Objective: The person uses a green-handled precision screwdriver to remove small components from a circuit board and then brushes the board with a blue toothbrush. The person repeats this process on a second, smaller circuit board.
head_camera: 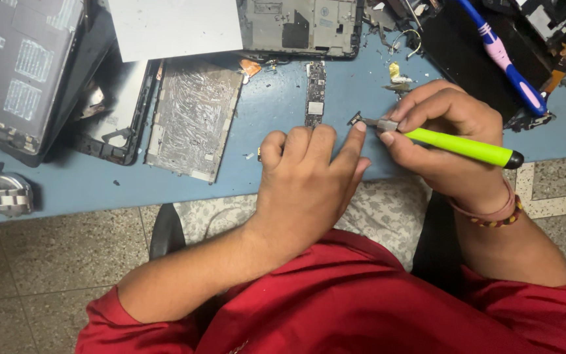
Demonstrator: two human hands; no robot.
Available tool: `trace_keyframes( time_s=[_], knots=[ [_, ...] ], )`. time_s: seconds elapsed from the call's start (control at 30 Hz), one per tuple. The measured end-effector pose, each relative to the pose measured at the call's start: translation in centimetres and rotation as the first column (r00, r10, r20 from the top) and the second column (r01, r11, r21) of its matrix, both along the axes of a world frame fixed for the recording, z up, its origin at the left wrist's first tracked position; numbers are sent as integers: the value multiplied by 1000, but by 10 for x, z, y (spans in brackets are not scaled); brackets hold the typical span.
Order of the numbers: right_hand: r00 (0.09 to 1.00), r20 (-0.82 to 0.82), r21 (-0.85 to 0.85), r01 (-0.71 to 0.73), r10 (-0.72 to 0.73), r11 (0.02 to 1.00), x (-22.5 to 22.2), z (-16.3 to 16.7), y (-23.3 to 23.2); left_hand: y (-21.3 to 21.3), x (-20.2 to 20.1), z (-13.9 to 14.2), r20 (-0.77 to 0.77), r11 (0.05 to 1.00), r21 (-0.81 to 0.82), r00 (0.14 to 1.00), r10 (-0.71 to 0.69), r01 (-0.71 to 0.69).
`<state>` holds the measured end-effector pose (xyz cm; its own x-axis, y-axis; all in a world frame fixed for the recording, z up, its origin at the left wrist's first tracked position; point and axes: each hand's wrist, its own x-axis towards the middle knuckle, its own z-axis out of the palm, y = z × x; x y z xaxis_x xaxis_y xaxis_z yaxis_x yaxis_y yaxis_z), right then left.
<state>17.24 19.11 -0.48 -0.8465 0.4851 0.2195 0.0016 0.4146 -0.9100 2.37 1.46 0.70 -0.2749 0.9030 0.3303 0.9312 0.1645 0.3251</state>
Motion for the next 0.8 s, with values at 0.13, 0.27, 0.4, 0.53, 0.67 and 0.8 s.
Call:
trace_keyframes(
  time_s=[0.13,0.27,0.4,0.53,0.67,0.8],
  knots=[
    [1000,12,36,6,-6,999,-1,0,1,1,-1,1,19,1000,-5,1000,-4,4],
    [1000,15,67,26,-27,997,-1,-1,0,1,-2,0,20,1000,-8,1000,-10,10],
    [1000,-10,27,15,-15,1000,0,-2,0,1,-2,0,32,1000,-8,999,-17,17],
    [1000,3,54,15,-16,998,0,-2,0,1,-2,0,22,1000,1,1000,-13,13],
    [1000,-3,64,28,-28,998,1,-3,0,1,-2,-1,25,1000,7,1000,-8,8],
    [1000,-8,41,25,-25,999,0,-2,0,2,-1,-2,28,1000,3,1000,-7,7]
  ],
)
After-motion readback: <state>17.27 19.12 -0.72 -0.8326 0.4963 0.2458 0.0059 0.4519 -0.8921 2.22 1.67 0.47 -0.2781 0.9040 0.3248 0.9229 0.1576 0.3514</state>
